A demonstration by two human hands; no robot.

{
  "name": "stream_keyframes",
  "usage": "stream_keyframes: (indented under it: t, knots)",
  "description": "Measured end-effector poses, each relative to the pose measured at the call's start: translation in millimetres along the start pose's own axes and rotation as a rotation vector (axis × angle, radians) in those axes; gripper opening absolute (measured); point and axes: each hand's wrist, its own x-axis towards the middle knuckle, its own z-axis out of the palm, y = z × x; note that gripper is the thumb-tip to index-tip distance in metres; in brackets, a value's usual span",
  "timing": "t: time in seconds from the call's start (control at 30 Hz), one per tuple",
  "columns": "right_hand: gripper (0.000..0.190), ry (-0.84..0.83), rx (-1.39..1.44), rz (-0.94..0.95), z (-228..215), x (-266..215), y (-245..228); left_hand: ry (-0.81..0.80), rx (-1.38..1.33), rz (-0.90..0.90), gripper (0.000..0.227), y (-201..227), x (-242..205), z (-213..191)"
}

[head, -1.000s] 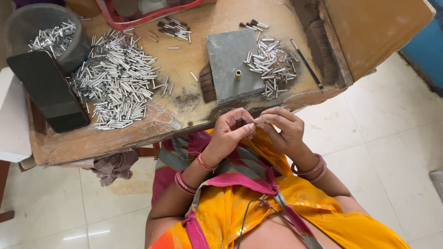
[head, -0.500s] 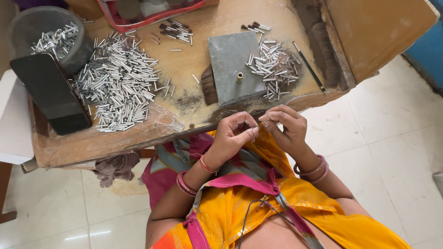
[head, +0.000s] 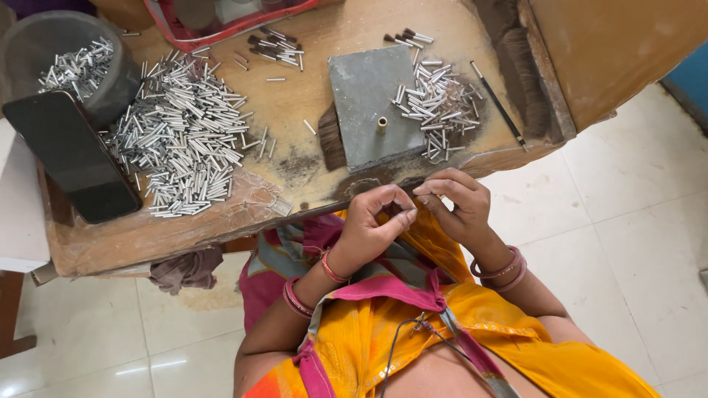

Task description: Manually inserting small metal rods into a base fixture at a workbench.

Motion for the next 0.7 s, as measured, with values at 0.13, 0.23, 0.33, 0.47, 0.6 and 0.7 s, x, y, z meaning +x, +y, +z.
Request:
stream_keyframes:
  t: [0.13,0.23,0.33,0.47,0.6,0.7]
  knots:
    - [0.013,-0.013,0.015,0.007,-1,-1,2,0.013,0.056,0.010,0.007,4,0,1]
    - [0.013,-0.018,0.024,0.001,0,-2,4,0.030,0.129,0.034,0.007,6,0,1]
    - [0.013,-0.021,0.046,0.005,-3,-3,6,0.032,0.115,-0.014,0.006,9,0,2]
    - [0.009,-0.052,0.236,0.120,-10,-4,7,0.043,0.185,0.026,0.006,10,1,2]
    - [0.007,-0.067,0.521,0.273,-14,-8,10,0.036,0.182,0.097,0.005,10,2,2]
    - [0.008,-0.056,0.606,0.301,-11,-13,13,0.041,0.188,0.095,0.005,9,1,2]
